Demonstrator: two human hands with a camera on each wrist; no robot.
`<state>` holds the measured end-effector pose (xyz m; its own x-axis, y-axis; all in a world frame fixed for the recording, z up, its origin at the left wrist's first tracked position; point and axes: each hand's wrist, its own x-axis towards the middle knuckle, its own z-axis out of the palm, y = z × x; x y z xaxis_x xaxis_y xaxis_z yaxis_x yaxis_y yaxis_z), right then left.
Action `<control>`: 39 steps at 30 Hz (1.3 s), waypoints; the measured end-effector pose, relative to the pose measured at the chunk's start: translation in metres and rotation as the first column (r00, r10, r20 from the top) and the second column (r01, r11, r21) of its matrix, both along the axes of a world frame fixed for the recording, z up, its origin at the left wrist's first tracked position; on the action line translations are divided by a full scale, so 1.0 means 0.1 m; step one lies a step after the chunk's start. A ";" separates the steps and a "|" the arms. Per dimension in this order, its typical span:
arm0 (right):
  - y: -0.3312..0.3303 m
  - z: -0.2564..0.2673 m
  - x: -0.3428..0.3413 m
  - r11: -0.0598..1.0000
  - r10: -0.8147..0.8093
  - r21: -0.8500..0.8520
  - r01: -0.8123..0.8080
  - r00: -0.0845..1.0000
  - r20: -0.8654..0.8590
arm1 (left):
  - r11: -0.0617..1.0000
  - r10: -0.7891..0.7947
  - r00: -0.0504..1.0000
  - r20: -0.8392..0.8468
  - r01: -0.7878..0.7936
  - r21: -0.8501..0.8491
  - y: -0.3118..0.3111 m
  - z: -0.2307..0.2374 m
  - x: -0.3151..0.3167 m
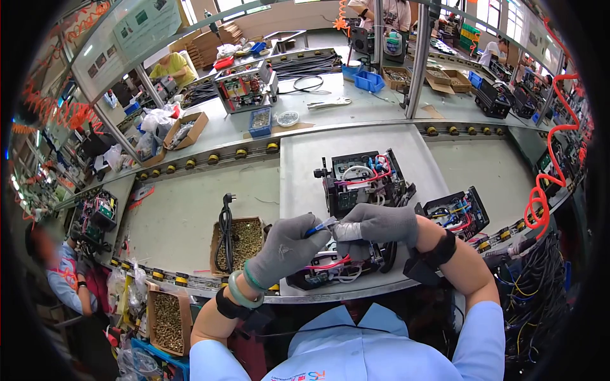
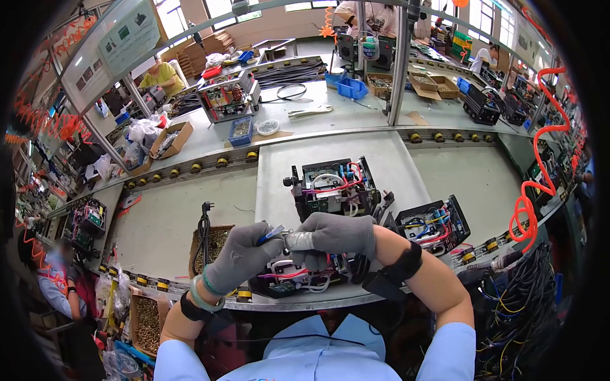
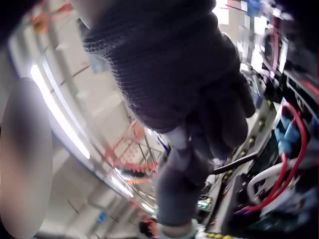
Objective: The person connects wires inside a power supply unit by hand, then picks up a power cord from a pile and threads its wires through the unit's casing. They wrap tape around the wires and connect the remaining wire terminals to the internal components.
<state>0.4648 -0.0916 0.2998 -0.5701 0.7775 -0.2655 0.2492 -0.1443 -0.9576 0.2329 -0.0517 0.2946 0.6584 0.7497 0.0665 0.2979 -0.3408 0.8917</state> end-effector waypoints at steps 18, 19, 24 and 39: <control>-0.09 -0.22 -0.11 0.948 -0.267 0.100 0.304 0.924 -0.272 | 0.954 0.020 0.987 0.157 0.028 -0.300 0.08 0.09 -0.07; -0.08 -0.17 -0.12 0.882 -0.301 0.349 0.318 0.948 -0.104 | 0.948 0.047 0.984 0.173 0.010 -0.318 0.07 0.10 -0.06; -0.16 -0.05 -0.28 0.426 -0.476 0.885 0.191 0.878 0.040 | 0.931 0.070 0.960 0.272 0.036 -0.364 0.09 0.05 -0.03; 0.18 -0.28 -0.56 0.746 -0.435 0.198 0.636 0.690 -0.578 | 0.758 0.287 0.824 0.489 0.117 -0.642 0.08 -0.05 0.10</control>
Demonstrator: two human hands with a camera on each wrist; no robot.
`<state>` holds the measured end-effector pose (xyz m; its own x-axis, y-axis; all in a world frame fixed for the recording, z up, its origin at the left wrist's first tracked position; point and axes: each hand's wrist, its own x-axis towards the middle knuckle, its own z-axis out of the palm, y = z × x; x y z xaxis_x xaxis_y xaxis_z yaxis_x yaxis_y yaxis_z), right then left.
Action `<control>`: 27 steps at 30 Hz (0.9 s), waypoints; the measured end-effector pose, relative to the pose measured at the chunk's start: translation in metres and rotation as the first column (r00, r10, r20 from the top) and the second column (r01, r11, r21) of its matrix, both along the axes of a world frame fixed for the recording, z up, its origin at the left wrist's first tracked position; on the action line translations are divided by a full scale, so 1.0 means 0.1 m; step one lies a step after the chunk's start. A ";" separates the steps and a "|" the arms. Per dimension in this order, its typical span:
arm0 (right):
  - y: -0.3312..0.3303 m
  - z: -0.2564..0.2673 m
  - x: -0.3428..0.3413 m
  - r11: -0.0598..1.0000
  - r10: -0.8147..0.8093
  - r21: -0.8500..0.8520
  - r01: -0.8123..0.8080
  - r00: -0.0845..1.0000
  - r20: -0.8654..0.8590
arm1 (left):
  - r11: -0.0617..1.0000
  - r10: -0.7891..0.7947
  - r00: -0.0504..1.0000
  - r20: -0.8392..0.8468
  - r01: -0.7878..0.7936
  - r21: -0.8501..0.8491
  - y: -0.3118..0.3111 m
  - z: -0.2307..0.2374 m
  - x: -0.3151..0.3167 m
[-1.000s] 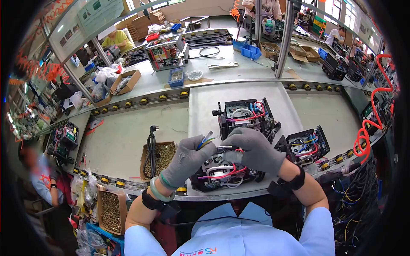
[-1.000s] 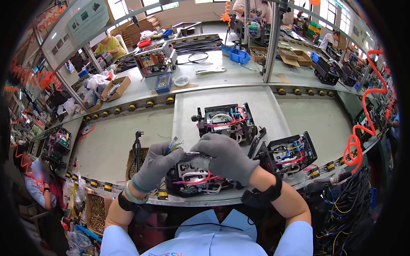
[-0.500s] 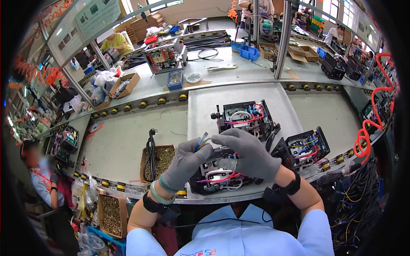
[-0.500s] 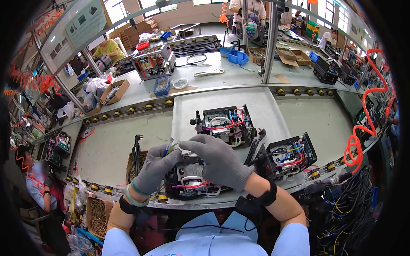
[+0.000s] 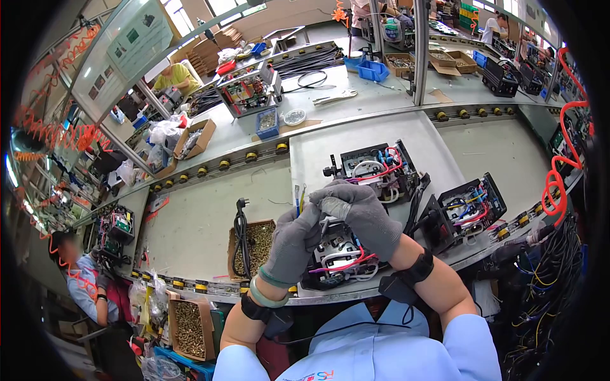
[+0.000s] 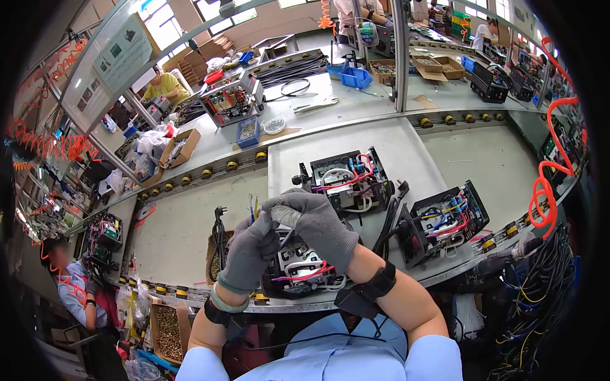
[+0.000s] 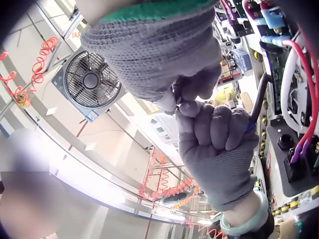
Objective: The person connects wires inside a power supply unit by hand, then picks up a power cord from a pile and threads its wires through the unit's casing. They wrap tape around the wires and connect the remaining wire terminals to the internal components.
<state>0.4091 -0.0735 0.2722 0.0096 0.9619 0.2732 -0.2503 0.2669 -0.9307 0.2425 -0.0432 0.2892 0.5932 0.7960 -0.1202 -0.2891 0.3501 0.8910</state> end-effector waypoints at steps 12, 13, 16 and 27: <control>0.02 -0.08 -0.16 0.954 -0.294 -0.037 0.297 0.953 0.068 | 0.993 0.112 0.993 -0.045 -0.113 -0.020 -0.05 -0.05 0.08; 0.02 -0.07 -0.18 0.956 -0.292 -0.011 0.293 0.955 0.047 | 0.993 0.113 0.993 -0.045 -0.114 -0.019 -0.04 -0.06 0.08; 0.03 -0.05 -0.20 0.979 -0.203 -0.002 0.204 0.978 -0.055 | 0.994 0.093 0.995 -0.021 -0.095 -0.061 -0.01 -0.06 0.09; 0.04 -0.09 -0.19 0.944 -0.321 -0.098 0.314 0.945 -0.064 | 0.997 0.041 0.998 0.039 -0.038 -0.074 0.00 -0.12 0.16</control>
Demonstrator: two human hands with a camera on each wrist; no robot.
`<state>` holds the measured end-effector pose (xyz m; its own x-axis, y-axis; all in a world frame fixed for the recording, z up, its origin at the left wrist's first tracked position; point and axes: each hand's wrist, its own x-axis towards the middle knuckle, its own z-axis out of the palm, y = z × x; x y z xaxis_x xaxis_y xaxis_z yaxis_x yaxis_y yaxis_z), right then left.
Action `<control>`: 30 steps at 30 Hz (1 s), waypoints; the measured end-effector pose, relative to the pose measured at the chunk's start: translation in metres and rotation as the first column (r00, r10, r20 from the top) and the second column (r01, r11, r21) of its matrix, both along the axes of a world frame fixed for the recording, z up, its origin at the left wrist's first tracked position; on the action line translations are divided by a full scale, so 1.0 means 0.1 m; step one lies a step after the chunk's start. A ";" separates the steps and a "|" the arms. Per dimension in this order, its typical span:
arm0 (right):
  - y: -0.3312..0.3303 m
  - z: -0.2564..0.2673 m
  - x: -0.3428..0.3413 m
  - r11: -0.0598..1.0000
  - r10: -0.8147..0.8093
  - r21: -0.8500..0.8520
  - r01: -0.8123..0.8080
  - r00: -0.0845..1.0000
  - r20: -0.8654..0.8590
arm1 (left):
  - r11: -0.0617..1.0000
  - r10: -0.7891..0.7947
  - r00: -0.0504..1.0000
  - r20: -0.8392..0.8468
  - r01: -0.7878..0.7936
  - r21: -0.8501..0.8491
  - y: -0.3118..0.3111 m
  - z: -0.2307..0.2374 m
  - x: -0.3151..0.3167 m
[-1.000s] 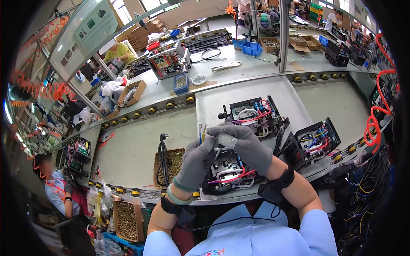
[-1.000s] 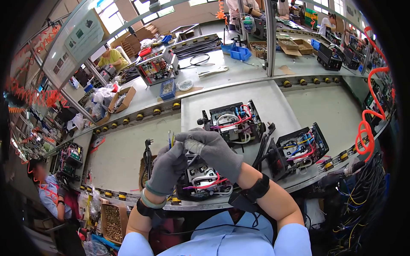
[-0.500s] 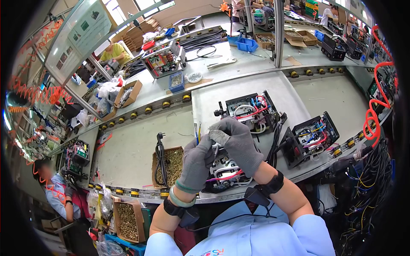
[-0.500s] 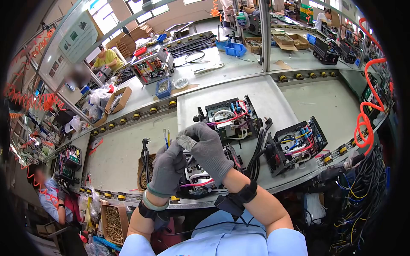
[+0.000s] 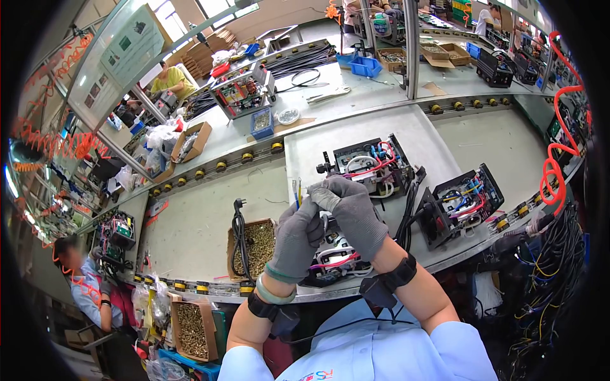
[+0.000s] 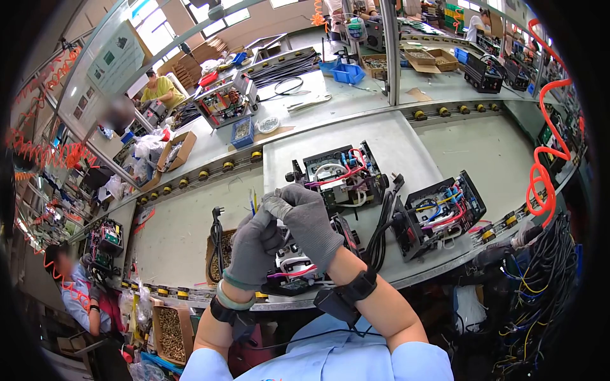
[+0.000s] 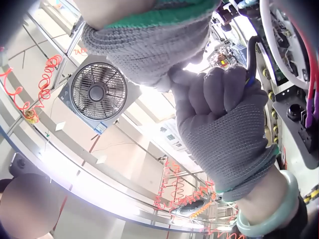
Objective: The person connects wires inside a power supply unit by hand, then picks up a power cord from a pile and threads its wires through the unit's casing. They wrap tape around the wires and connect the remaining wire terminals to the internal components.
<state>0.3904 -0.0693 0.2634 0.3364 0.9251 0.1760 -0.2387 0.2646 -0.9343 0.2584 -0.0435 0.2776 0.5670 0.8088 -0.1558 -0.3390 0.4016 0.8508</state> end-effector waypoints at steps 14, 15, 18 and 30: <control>0.06 -0.10 0.01 0.983 -0.166 0.110 0.148 0.968 0.186 | 0.999 -0.029 1.000 -0.003 0.029 -0.040 -0.01 0.00 0.02; 0.04 -0.06 0.01 0.985 -0.162 0.091 0.149 0.975 0.152 | 0.998 -0.042 0.999 0.014 0.042 -0.037 0.00 -0.01 0.01; 0.06 -0.05 0.04 0.983 -0.169 0.102 0.152 0.967 0.192 | 0.997 -0.040 0.999 0.009 0.041 -0.066 -0.01 -0.03 0.01; -0.02 -0.01 0.05 0.926 -0.378 0.207 0.316 0.773 0.509 | 0.998 0.049 0.998 -0.033 -0.050 -0.027 -0.16 0.05 0.10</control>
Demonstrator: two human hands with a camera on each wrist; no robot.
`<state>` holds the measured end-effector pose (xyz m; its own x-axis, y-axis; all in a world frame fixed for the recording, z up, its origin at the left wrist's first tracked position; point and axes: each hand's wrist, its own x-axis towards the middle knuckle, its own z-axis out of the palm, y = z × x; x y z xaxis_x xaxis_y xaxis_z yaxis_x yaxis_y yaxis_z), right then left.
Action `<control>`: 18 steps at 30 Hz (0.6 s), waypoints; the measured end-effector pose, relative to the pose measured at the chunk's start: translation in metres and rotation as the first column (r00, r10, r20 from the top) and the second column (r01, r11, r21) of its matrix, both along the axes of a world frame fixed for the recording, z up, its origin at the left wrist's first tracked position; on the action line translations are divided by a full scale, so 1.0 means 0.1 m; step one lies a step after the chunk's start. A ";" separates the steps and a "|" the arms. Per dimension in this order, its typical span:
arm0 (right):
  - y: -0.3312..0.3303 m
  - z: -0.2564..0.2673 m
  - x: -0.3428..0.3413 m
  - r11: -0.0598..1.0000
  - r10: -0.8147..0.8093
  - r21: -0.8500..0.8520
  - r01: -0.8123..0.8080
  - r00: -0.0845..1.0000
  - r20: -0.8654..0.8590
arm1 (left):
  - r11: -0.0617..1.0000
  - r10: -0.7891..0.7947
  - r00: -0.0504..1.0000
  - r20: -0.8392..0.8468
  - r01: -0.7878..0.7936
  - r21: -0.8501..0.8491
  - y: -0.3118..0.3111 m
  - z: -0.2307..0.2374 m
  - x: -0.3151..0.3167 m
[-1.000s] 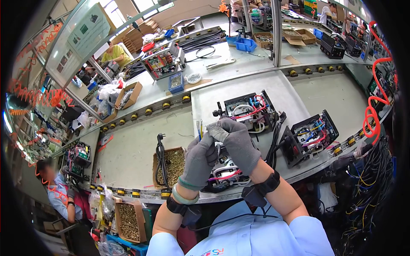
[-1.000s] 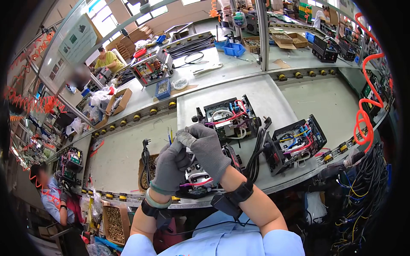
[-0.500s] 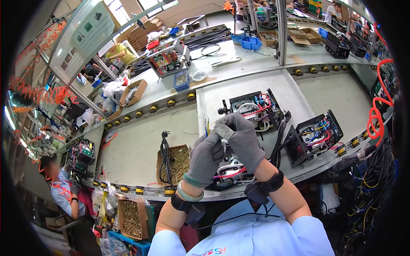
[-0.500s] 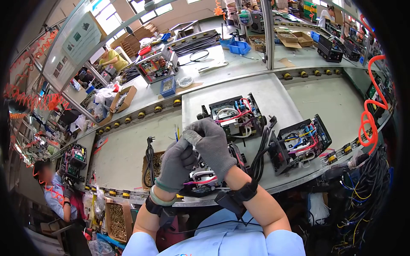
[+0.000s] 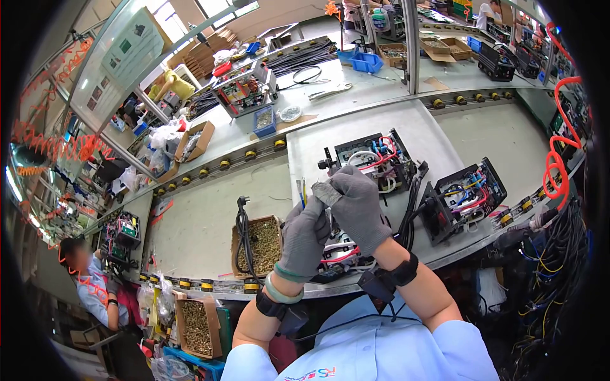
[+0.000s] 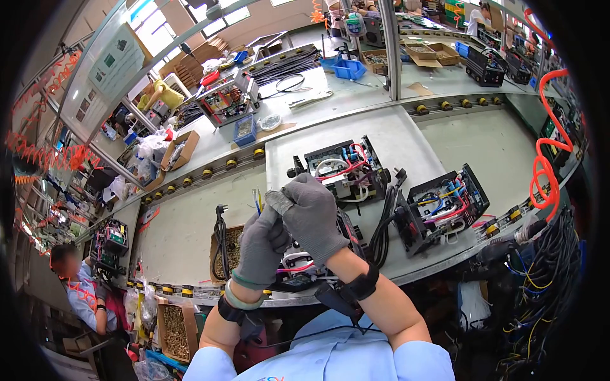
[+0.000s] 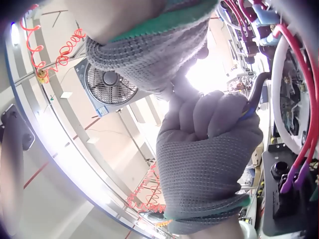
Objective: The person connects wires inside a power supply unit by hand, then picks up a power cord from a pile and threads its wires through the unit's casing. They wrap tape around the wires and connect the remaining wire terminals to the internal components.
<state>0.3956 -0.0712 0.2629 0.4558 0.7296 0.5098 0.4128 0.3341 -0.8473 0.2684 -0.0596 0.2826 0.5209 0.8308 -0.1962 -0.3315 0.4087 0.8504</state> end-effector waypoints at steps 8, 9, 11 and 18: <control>-0.07 0.01 0.04 0.977 0.209 0.011 -0.212 0.950 -0.231 | 0.991 -0.128 0.991 0.042 0.129 -0.036 0.14 -0.12 -0.08; -0.08 0.03 0.04 0.967 0.252 0.020 -0.255 0.936 -0.246 | 0.988 -0.145 0.988 0.045 0.147 -0.041 0.16 -0.13 -0.09; -0.06 0.03 0.06 0.953 0.299 0.031 -0.302 0.918 -0.259 | 0.985 -0.164 0.983 0.077 0.168 -0.049 0.20 -0.16 -0.12; -0.06 0.01 0.04 0.977 0.211 0.058 -0.204 0.955 -0.208 | 0.991 -0.130 0.991 0.023 0.129 0.036 0.12 -0.12 -0.08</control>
<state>0.4000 -0.0775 0.2634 0.3966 0.8028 0.4453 0.1437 0.4248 -0.8938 0.2601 -0.0479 0.2703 0.6293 0.7618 -0.1538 -0.2990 0.4200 0.8569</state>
